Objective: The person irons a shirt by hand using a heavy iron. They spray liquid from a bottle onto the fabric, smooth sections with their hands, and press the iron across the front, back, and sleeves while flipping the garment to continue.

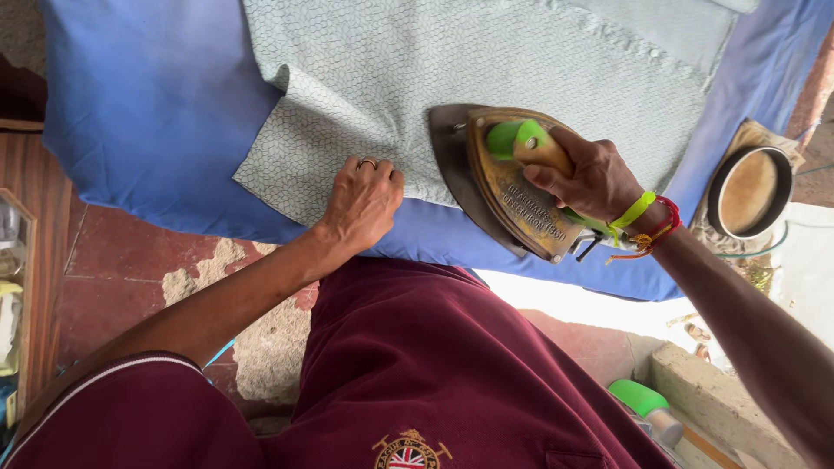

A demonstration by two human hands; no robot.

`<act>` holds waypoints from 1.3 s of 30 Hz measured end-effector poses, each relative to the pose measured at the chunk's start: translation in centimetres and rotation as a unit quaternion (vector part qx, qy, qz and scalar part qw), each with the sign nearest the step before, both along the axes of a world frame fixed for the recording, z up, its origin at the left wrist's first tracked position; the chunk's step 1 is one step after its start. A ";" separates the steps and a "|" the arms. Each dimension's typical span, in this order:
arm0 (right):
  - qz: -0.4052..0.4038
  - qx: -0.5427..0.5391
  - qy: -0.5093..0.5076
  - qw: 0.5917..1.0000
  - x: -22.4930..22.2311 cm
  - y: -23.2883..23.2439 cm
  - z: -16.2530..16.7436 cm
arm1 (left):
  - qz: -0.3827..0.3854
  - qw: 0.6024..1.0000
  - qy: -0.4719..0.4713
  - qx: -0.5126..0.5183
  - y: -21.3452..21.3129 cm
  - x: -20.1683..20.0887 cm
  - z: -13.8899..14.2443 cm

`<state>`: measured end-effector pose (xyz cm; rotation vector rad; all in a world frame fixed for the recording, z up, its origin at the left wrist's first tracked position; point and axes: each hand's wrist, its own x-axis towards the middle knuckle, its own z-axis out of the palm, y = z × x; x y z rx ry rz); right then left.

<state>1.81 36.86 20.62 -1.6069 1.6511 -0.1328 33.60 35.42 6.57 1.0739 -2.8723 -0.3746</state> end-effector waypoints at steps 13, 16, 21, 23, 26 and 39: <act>-0.124 -0.022 -0.030 0.992 6.1 -2.6 -0.1 | 0.082 0.991 0.101 -0.014 2.5 2.2 1.6; -0.192 -0.004 -0.037 0.981 7.2 -3.0 -0.7 | 0.096 0.991 0.088 -0.004 2.1 2.5 2.1; -0.209 -0.039 -0.095 0.973 7.6 -3.2 -1.0 | 0.121 0.987 0.024 0.099 1.9 2.4 3.0; -0.217 -0.030 -0.130 0.967 7.6 -3.3 -1.1 | 0.139 0.978 -0.024 0.156 2.4 2.4 3.4; -0.223 -0.015 -0.150 0.963 7.6 -3.6 -1.2 | 0.153 0.977 0.037 0.142 3.3 2.1 4.0; -0.212 -0.044 -0.153 0.964 7.4 -2.9 -2.6 | 0.381 0.886 0.263 0.027 -4.8 9.2 -0.7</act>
